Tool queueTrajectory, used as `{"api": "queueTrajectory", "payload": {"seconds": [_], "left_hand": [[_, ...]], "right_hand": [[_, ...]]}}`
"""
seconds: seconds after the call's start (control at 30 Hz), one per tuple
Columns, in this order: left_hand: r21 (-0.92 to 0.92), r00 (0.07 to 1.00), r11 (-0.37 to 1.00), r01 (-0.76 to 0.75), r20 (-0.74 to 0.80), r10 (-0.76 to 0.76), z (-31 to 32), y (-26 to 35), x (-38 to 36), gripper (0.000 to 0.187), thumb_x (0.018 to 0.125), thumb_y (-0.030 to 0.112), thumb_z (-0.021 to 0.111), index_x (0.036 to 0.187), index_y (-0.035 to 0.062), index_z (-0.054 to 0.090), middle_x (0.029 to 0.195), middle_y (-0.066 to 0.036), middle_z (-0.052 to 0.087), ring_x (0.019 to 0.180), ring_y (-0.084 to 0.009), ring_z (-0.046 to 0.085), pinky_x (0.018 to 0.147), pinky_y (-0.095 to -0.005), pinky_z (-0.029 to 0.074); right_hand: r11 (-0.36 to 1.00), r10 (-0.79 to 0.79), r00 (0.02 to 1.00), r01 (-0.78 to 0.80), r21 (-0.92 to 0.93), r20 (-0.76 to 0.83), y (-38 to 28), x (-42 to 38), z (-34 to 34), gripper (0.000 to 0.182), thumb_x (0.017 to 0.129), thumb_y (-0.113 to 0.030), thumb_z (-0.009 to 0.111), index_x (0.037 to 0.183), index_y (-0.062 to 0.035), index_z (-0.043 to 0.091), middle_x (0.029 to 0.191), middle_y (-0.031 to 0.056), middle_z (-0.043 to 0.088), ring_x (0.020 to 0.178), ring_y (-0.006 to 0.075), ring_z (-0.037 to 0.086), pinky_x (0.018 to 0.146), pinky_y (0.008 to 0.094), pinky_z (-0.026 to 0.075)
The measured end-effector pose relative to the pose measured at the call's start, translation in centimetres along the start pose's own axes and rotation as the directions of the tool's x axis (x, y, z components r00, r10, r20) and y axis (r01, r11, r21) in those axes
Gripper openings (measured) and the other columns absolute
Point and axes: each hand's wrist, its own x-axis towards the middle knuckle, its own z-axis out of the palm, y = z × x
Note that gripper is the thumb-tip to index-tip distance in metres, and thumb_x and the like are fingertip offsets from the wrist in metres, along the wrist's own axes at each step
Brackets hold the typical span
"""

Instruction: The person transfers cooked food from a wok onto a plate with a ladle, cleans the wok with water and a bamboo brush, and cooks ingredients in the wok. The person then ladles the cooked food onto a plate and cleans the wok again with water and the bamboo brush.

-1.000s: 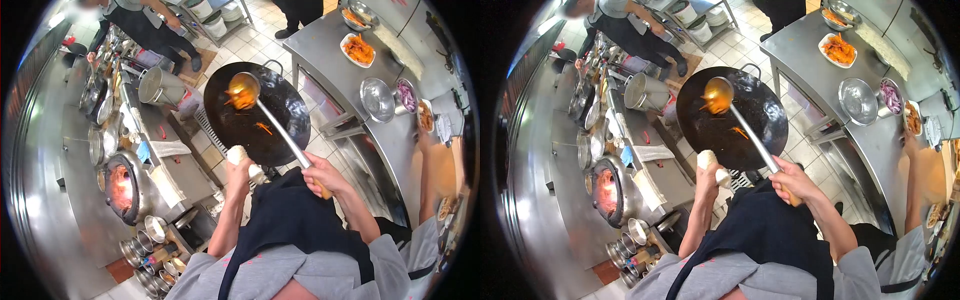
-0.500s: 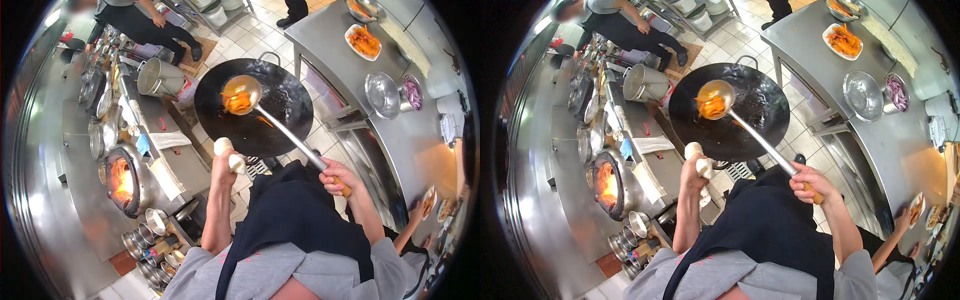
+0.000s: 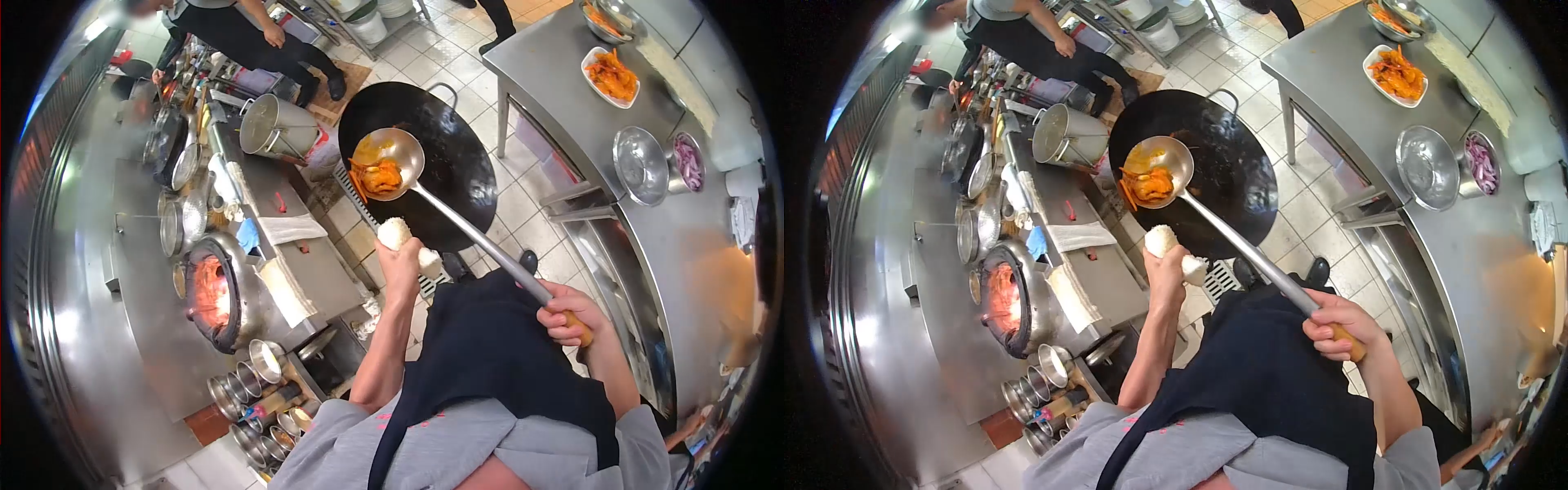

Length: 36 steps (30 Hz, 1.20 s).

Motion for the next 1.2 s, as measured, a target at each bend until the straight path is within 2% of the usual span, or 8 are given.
{"api": "queueTrajectory", "payload": {"seconds": [0.2,0.37,0.4,0.6,0.7,0.8,0.9,1.2], "left_hand": [[-0.078,0.922,0.927,0.368,0.164,-0.352,-2.3,0.9,0.4,0.03,0.077,-0.001,0.059,0.105,-0.0003,0.048,0.08,-0.01,0.057,0.064,-0.0229,0.062,0.055,-0.0388,0.054],[-0.226,0.79,0.761,0.608,0.272,-0.55,-3.3,0.8,0.3,0.014,0.082,0.005,0.061,0.092,0.001,0.052,0.073,-0.01,0.058,0.063,-0.0257,0.063,0.058,-0.042,0.057],[-0.241,0.796,0.761,0.602,0.254,-0.55,-3.3,0.6,0.4,0.013,0.082,0.005,0.062,0.092,0.0011,0.054,0.072,-0.009,0.058,0.06,-0.0226,0.062,0.055,-0.0371,0.055],[-0.217,0.786,0.762,0.61,0.28,-0.55,-3.1,3.5,-0.9,0.019,0.08,0.006,0.058,0.095,-0.0023,0.05,0.075,-0.012,0.058,0.066,-0.029,0.063,0.063,-0.0435,0.058],[-0.204,0.813,0.798,0.566,0.297,-0.501,-3.2,5.1,-1.7,0.017,0.076,0.007,0.057,0.089,-0.0027,0.052,0.071,-0.013,0.059,0.063,-0.0286,0.063,0.062,-0.0413,0.056],[-0.225,0.855,0.834,0.504,0.27,-0.443,-3.3,5.1,-1.7,0.014,0.076,0.008,0.058,0.084,-0.0027,0.054,0.07,-0.013,0.059,0.062,-0.0286,0.063,0.061,-0.0401,0.055],[-0.204,0.874,0.861,0.465,0.261,-0.41,-3.2,5.4,-1.5,0.013,0.075,0.009,0.058,0.08,-0.0026,0.055,0.071,-0.013,0.058,0.061,-0.028,0.063,0.061,-0.0403,0.055],[-0.236,0.885,0.858,0.457,0.221,-0.411,-4.1,4.8,-1.7,0.013,0.073,0.007,0.059,0.081,-0.0023,0.054,0.071,-0.012,0.056,0.059,-0.027,0.061,0.063,-0.0432,0.057]], "right_hand": [[0.996,0.005,0.999,-0.009,-0.092,-0.044,-0.1,1.2,-0.7,0.063,0.095,-0.006,0.046,0.151,-0.0178,0.019,0.064,0.003,0.042,0.037,0.007,0.039,0.031,0.0219,0.035],[1.0,-0.005,0.997,0.007,0.017,-0.078,0.7,-1.2,-1.5,0.066,0.094,-0.006,0.047,0.151,-0.0192,0.018,0.065,0.0031,0.042,0.037,0.0058,0.038,0.031,0.0209,0.034],[0.999,-0.026,0.998,0.028,0.031,-0.064,1.1,-1.7,-1.6,0.065,0.094,-0.006,0.048,0.15,-0.0189,0.018,0.065,0.0024,0.04,0.037,0.0051,0.037,0.031,0.0205,0.032],[0.948,-0.313,0.921,0.316,-0.027,-0.232,1.4,-8.6,1.2,0.065,0.093,-0.004,0.052,0.15,-0.015,0.022,0.065,0.0024,0.041,0.037,0.0057,0.036,0.031,0.0203,0.028],[0.801,-0.591,0.735,0.486,-0.348,-0.334,0.5,-11.7,3.6,0.066,0.089,-0.001,0.055,0.149,-0.0065,0.027,0.057,0.0036,0.046,0.036,0.0092,0.041,0.032,0.0226,0.03],[0.605,-0.77,0.491,0.361,-0.71,-0.407,-1.9,-13.4,5.4,0.07,0.084,0.002,0.053,0.149,-0.0059,0.029,0.054,0.0021,0.048,0.036,0.0096,0.042,0.036,0.024,0.035],[0.476,-0.854,0.32,0.161,-0.865,-0.411,-4.7,-13.6,5.1,0.07,0.085,0.0,0.054,0.149,-0.0038,0.027,0.056,0.0008,0.048,0.039,0.0087,0.043,0.039,0.0241,0.036],[0.354,-0.921,0.195,0.051,-0.934,-0.338,-8.8,-14.0,3.8,0.066,0.085,-0.002,0.057,0.146,0.0,0.033,0.058,-0.0026,0.046,0.042,0.0068,0.043,0.041,0.0235,0.036]]}}
